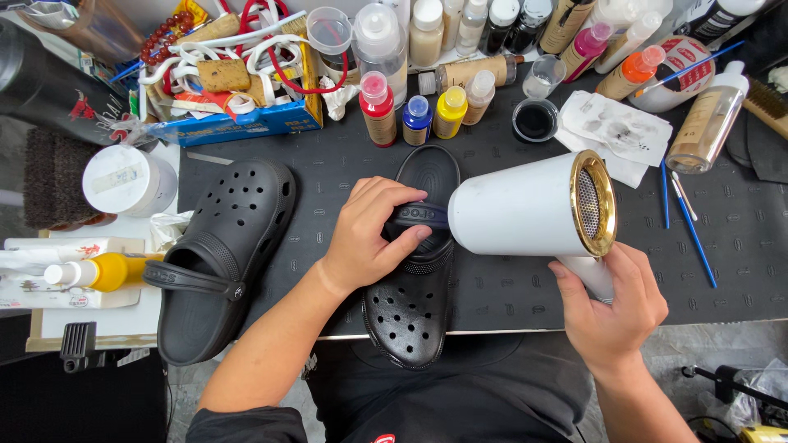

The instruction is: The person applies black dye to the strap and side of a foam clog using a brush and then dries the applied dye with a hairdryer.

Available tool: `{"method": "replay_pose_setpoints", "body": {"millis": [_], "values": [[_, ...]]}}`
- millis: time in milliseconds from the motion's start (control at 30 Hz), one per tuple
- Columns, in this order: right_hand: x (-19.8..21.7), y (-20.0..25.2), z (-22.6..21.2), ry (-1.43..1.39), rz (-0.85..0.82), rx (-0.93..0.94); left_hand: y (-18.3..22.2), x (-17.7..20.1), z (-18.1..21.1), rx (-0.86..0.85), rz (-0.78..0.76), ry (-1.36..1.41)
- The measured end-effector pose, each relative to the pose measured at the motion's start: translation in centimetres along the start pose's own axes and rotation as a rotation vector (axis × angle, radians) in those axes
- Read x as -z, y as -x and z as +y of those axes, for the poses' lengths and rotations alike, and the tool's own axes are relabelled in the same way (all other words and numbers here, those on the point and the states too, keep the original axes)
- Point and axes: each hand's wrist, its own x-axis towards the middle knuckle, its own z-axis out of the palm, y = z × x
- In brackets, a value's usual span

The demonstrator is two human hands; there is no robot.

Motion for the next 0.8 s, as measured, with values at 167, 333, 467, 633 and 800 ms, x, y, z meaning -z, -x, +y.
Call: {"method": "replay_pose_setpoints", "body": {"millis": [167,333,467,633,800], "values": [[0.3,0.4,0.6,0.039,-0.025,-0.015,0.0,0.1,-0.1,-0.016,-0.018,0.012],[0.4,1.1,1.0,0.032,-0.039,-0.066,0.0,0.1,0.1,-0.011,-0.032,0.022],[0.5,1.9,1.0,0.043,-0.033,-0.089,0.0,0.1,0.0,-0.013,-0.028,0.016],[0.2,2.7,1.1,0.051,0.002,-0.102,0.1,0.0,0.0,-0.023,-0.026,0.015],[0.1,3.5,1.1,0.012,0.023,-0.146,0.1,0.1,0.0,-0.021,-0.036,0.019]]}}
